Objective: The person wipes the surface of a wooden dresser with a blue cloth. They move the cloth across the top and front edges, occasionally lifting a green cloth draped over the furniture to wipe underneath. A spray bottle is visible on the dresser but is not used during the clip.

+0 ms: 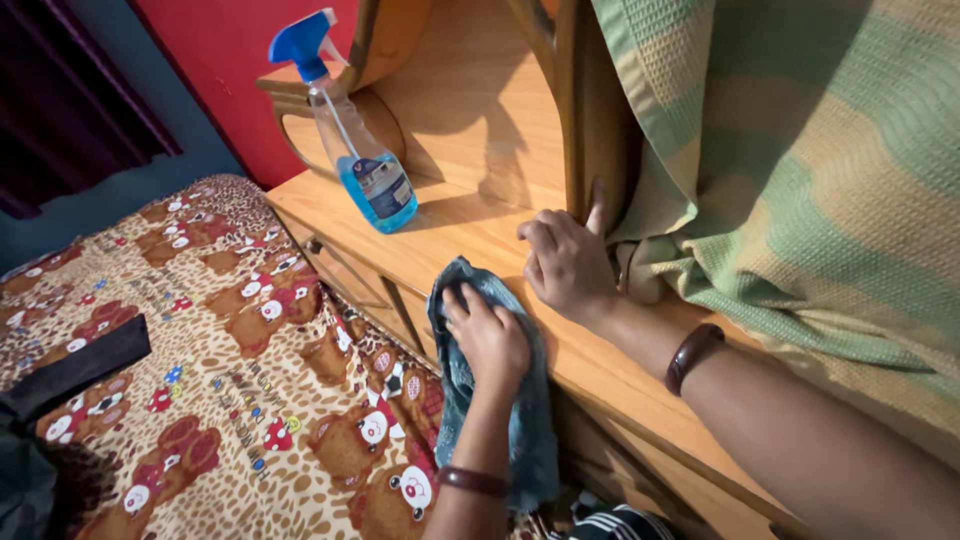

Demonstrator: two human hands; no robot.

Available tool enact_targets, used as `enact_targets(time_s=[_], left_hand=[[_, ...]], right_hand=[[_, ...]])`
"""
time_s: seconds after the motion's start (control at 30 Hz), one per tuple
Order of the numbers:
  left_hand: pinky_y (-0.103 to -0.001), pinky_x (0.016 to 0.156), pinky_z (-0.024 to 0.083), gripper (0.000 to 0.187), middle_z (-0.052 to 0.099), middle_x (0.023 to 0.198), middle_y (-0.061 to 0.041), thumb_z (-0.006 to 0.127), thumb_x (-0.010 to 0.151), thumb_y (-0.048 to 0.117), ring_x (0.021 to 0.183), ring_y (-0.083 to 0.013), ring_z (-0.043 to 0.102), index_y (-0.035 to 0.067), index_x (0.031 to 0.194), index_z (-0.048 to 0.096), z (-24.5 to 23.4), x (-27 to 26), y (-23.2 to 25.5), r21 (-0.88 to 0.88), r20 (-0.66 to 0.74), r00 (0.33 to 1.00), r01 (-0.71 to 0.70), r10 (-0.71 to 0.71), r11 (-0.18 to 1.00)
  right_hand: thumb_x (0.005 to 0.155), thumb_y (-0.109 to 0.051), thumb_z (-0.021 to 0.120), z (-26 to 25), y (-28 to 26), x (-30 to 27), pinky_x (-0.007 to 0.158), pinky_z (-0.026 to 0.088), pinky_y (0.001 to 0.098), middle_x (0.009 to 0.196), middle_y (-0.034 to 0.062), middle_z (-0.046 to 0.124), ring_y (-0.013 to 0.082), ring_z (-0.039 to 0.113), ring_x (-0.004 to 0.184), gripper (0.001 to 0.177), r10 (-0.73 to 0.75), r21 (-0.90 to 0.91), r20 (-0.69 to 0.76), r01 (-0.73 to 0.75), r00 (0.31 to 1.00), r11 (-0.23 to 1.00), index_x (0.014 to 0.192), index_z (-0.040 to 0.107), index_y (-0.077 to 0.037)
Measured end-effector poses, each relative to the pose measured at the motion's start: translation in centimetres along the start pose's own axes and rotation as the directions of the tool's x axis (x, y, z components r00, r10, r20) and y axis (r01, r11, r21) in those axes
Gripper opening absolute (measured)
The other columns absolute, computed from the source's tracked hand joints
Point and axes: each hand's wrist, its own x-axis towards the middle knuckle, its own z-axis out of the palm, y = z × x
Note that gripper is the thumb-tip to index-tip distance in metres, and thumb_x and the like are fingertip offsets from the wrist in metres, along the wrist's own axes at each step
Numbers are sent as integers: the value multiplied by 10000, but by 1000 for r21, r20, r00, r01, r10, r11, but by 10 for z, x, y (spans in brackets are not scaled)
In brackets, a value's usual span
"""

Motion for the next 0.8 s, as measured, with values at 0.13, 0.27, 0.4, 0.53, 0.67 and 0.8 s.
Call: enact_targets(time_s=[0.13, 0.27, 0.4, 0.53, 0.67, 0.8], left_hand=[[-541, 1226, 207, 614, 152, 1633, -360, 443, 981, 175, 1503, -515, 209, -126, 1502, 320, -3, -31, 15, -160, -73, 997, -48, 36, 986], [-478, 1242, 160, 656, 44, 1676, -347, 396, 1030, 217, 1556, -486, 103, -127, 1558, 216, 6, -98, 25, -411, -89, 995, -69, 36, 909], [-454, 1269, 119, 656, 10, 1701, -331, 377, 1073, 256, 1590, -449, 62, -115, 1575, 174, 24, -87, -8, -420, -107, 994, -58, 14, 906], [-488, 1285, 45, 688, 14, 1668, -361, 399, 1110, 266, 1581, -467, 10, -145, 1576, 103, 40, -14, -63, -271, -48, 996, 56, -71, 961], [-540, 1201, 295, 665, 263, 1609, -354, 390, 1071, 226, 1460, -488, 319, -59, 1566, 49, 64, -26, -94, -921, 91, 992, 118, -89, 372], [-494, 1305, 101, 548, 172, 1675, -333, 284, 1138, 141, 1576, -424, 171, -155, 1579, 149, 91, -121, -105, -174, -170, 935, -340, 312, 924]], right_hand=[[881, -78, 628, 0, -2, -3, 1132, 146, 804, 1008, 73, 569, 315, 601, 1025, 222, 31, 10, 42, -32, 999, 999, 1083, 538, -97], [847, -84, 647, 6, -7, -4, 1110, 85, 846, 1051, 72, 576, 294, 591, 1083, 224, -45, 3, 0, 45, 999, 999, 1057, 576, -106], [813, -125, 665, 4, -15, -10, 1092, 58, 866, 1075, 105, 584, 312, 589, 1141, 171, -94, -64, 76, 99, 993, 993, 975, 623, -90], [904, -206, 660, 7, -28, -11, 1144, 90, 839, 1109, 148, 614, 344, 576, 1210, 143, -119, -144, 199, 149, 973, 978, 929, 679, -66], [867, -278, 649, 32, -52, -24, 1200, 248, 630, 1218, 167, 648, 361, 530, 1319, 247, -280, 195, 336, 225, 899, 955, 993, 735, -83], [837, -195, 610, 52, -57, -35, 1046, 435, 476, 1355, 179, 606, 359, 549, 1275, 304, -282, 305, 473, 145, 835, 941, 1105, 751, -163]])
